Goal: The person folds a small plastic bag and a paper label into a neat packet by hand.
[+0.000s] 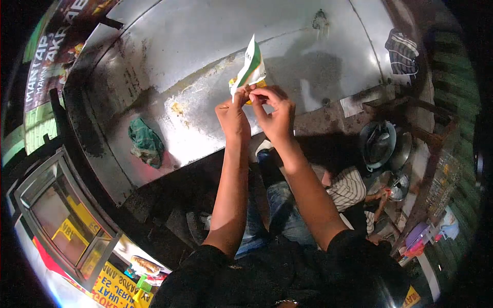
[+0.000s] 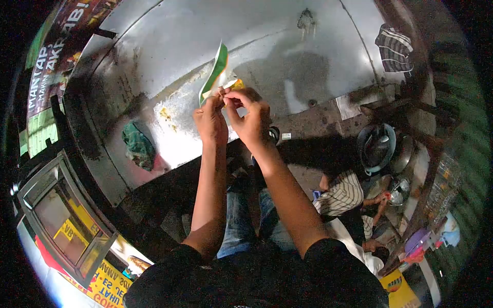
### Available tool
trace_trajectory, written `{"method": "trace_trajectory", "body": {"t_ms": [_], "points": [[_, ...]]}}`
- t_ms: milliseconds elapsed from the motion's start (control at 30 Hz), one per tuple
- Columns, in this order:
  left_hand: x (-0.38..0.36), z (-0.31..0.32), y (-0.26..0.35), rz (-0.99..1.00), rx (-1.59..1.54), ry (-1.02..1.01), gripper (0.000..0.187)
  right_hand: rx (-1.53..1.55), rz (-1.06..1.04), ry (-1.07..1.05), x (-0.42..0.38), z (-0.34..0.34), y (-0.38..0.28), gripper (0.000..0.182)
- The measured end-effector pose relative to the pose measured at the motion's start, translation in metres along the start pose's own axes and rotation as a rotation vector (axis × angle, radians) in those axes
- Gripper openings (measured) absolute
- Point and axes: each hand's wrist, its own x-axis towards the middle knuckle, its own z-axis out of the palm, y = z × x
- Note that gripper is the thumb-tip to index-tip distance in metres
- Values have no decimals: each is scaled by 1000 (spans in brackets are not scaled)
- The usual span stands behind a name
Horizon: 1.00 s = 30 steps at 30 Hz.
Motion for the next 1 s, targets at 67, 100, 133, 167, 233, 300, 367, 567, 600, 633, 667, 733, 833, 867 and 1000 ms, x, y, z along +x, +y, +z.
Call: {"method": "trace_trajectory", "body": {"t_ms": [67,100,133,167,233,300,367,567,600,633,667,733,833,867,1000], "points": [[0,-1,0,-15,11,11,22,-5,-10,-1,0,3,6,16],[1,-1,0,-23,16,17,22,-7,-15,-2,0,4,7,16],[1,-2,-1,-29,-2,4,22,-27,-33,6,0,4,7,16],[2,-2,-1,-33,-21,-11,22,-47,-52,14,0,3,6,16],[2,-3,-1,-32,-34,-30,22,7,-9,25,-3,3,6,16],[2,-5,-2,-21,-22,-43,22,152,117,32,-9,5,11,17],[1,-6,-2,-28,-32,-64,22,104,85,98,-6,2,21,18],[3,-9,0,-23,-32,-76,21,159,9,-176,15,-13,43,18],[4,-10,0,-19,-21,-89,21,218,102,-234,19,-18,42,17],[5,-11,2,-30,-9,-89,20,277,196,-292,23,-22,43,16],[7,-13,4,-43,3,-91,20,251,130,-328,28,-22,45,17],[12,-19,8,-110,-16,-102,18,253,399,-506,50,-29,45,14],[22,-28,12,-139,-58,-211,19,189,324,-674,71,-28,37,16],[24,-30,13,-114,-36,-259,22,189,329,-735,77,-25,42,18],[28,-34,17,-154,-92,-239,25,33,365,-961,106,-24,47,33]]}}
